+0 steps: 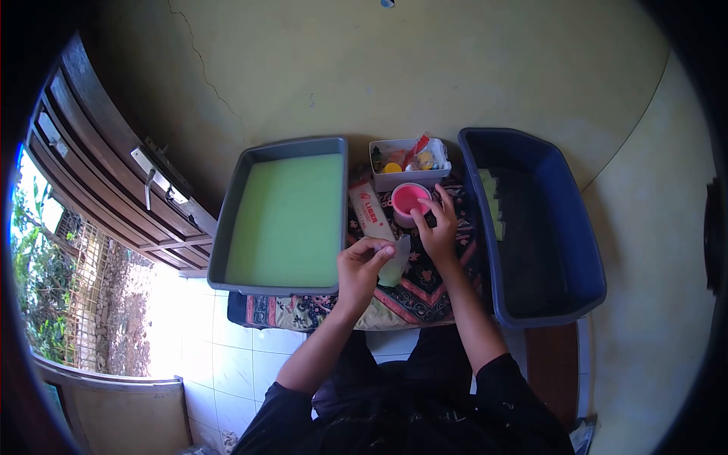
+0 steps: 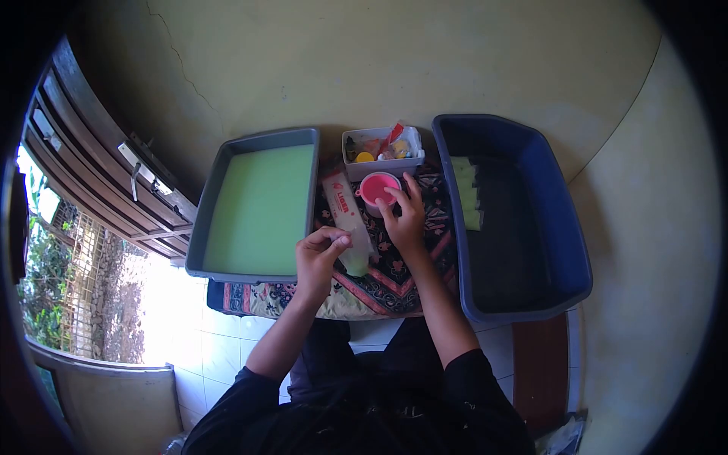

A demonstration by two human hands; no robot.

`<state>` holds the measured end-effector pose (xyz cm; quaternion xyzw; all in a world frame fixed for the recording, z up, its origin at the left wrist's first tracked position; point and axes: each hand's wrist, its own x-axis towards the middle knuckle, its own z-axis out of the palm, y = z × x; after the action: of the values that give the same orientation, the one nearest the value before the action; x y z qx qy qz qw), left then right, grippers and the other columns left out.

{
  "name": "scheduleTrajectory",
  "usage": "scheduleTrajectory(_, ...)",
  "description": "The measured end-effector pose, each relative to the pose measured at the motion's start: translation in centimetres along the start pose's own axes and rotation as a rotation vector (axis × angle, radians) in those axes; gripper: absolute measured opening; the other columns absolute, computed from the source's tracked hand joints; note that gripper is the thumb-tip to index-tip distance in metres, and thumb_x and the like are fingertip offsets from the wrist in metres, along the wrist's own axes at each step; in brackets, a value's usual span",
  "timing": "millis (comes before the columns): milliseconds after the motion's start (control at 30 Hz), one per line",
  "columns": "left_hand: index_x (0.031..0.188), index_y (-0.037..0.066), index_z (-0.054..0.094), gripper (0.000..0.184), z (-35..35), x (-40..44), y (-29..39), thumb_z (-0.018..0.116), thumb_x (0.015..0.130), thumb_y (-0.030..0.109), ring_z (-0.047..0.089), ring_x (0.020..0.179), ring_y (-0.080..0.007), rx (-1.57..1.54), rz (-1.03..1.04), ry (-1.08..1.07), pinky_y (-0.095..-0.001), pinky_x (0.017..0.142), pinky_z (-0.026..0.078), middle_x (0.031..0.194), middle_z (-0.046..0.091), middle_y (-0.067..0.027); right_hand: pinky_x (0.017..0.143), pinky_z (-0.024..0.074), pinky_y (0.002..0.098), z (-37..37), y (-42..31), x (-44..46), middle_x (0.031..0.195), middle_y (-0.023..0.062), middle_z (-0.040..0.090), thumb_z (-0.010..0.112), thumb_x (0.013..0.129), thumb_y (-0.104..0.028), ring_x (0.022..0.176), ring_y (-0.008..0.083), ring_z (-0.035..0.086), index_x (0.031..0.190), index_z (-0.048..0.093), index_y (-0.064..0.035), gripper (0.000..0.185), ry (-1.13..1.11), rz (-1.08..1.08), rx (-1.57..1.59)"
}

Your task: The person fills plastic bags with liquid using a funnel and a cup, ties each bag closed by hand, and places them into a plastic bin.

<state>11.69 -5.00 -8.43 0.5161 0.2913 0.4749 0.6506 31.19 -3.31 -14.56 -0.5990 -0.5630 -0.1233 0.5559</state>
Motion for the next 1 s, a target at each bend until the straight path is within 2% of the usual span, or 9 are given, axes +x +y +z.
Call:
scheduleTrajectory(100,0.086,-0.004,0.064,0.005,-0.1,0.4,0.6,0.066,0.083,0.000,0.058,0.082,-0.0111,0.016,0.052,-0.020,-0.0243,0.078,0.045,0.086,0.061,-0.0052,0.093,0.0442,0.0396,-2.0,-2.8,0.0,0.118,0.0190,0.057,0.074,0.078,-0.021,0.110,0.0349,0.056,0.097,0.065,-0.0022,0.028,0.048,0.004,0.174)
scheduleTrajectory(167,0.085,-0.004,0.065,0.004,-0.2,0.6,0.7,0.066,0.083,-0.001,0.057,0.083,-0.0111,0.039,0.093,-0.033,-0.0242,0.078,0.044,0.088,0.061,-0.0051,0.092,0.0444,0.0372,-3.9,-5.2,-0.1,0.111,0.0189,0.061,0.074,0.079,-0.021,0.105,0.0332,0.060,0.098,0.065,-0.0025,0.028,-0.260,0.110,0.705)
scheduleTrajectory(333,0.089,-0.003,0.065,0.008,-0.5,1.0,1.0,0.067,0.084,0.003,0.055,0.083,-0.0104,0.064,0.161,-0.102,-0.0243,0.079,0.043,0.092,0.059,-0.0056,0.062,0.0469,0.0311,-5.0,-9.2,0.4,0.073,0.0079,0.063,0.074,0.077,-0.012,0.069,0.0156,0.064,0.084,0.064,-0.0003,0.017,-0.407,0.082,0.441)
scheduleTrajectory(467,0.104,-0.002,0.061,0.025,-0.7,0.6,1.3,0.060,0.092,0.020,0.055,0.086,-0.0122,-0.113,0.133,-0.107,-0.0277,0.083,0.042,0.094,0.060,-0.0055,0.063,0.0460,0.0292,-5.8,-10.9,1.5,0.072,0.0080,0.064,0.072,0.079,-0.009,0.069,0.0141,0.063,0.084,0.064,-0.0002,0.012,-0.402,0.140,0.501)
scheduleTrajectory(533,0.116,-0.004,0.055,0.039,-2.0,1.0,0.2,0.047,0.098,0.031,0.055,0.097,-0.0139,-0.447,-0.049,-0.305,-0.0300,0.090,0.040,0.105,0.061,-0.0077,0.063,0.0447,0.0270,-6.0,-11.1,1.8,0.076,0.0068,0.064,0.069,0.082,-0.007,0.068,0.0126,0.061,0.083,0.064,0.0002,0.008,-0.373,0.178,0.750)
scheduleTrajectory(633,0.121,-0.005,0.051,0.050,-2.4,0.5,-0.5,0.041,0.099,0.039,0.053,0.107,-0.0174,-0.277,-0.202,-0.356,-0.0325,0.097,0.036,0.112,0.060,-0.0094,0.065,0.0440,0.0264,-7.0,-11.9,2.4,0.081,0.0051,0.064,0.065,0.085,-0.005,0.069,0.0125,0.061,0.085,0.064,0.0013,0.006,-0.395,0.195,0.866)
scheduleTrajectory(767,0.121,-0.006,0.052,0.053,-2.7,-0.2,-0.2,0.044,0.098,0.041,0.053,0.110,-0.0193,-0.379,-0.201,-0.574,-0.0336,0.098,0.036,0.116,0.059,-0.0101,0.059,0.0444,0.0235,-7.9,-12.5,2.5,0.083,0.0041,0.062,0.064,0.086,-0.004,0.066,0.0107,0.059,0.087,0.063,0.0016,0.006,-0.451,0.238,1.003)
scheduleTrajectory(833,0.121,-0.006,0.053,0.054,-2.7,0.1,0.2,0.045,0.097,0.042,0.053,0.110,-0.0186,-0.386,-0.205,-0.731,-0.0335,0.097,0.036,0.117,0.059,-0.0107,0.050,0.0470,0.0223,-9.0,-12.7,2.4,0.081,0.0052,0.061,0.063,0.087,-0.003,0.063,0.0095,0.057,0.090,0.061,0.0019,0.006,-0.542,0.495,1.118)
scheduleTrajectory(1000,0.114,-0.004,0.057,0.048,-2.8,-0.1,-0.1,0.046,0.097,0.040,0.056,0.100,-0.0162,-0.295,-0.232,-0.756,-0.0305,0.091,0.040,0.105,0.062,-0.0078,0.044,0.0527,0.0263,-9.6,-13.0,2.4,0.081,0.0091,0.062,0.061,0.087,-0.002,0.061,0.0120,0.060,0.090,0.059,0.0036,0.006,-0.463,0.524,1.204)
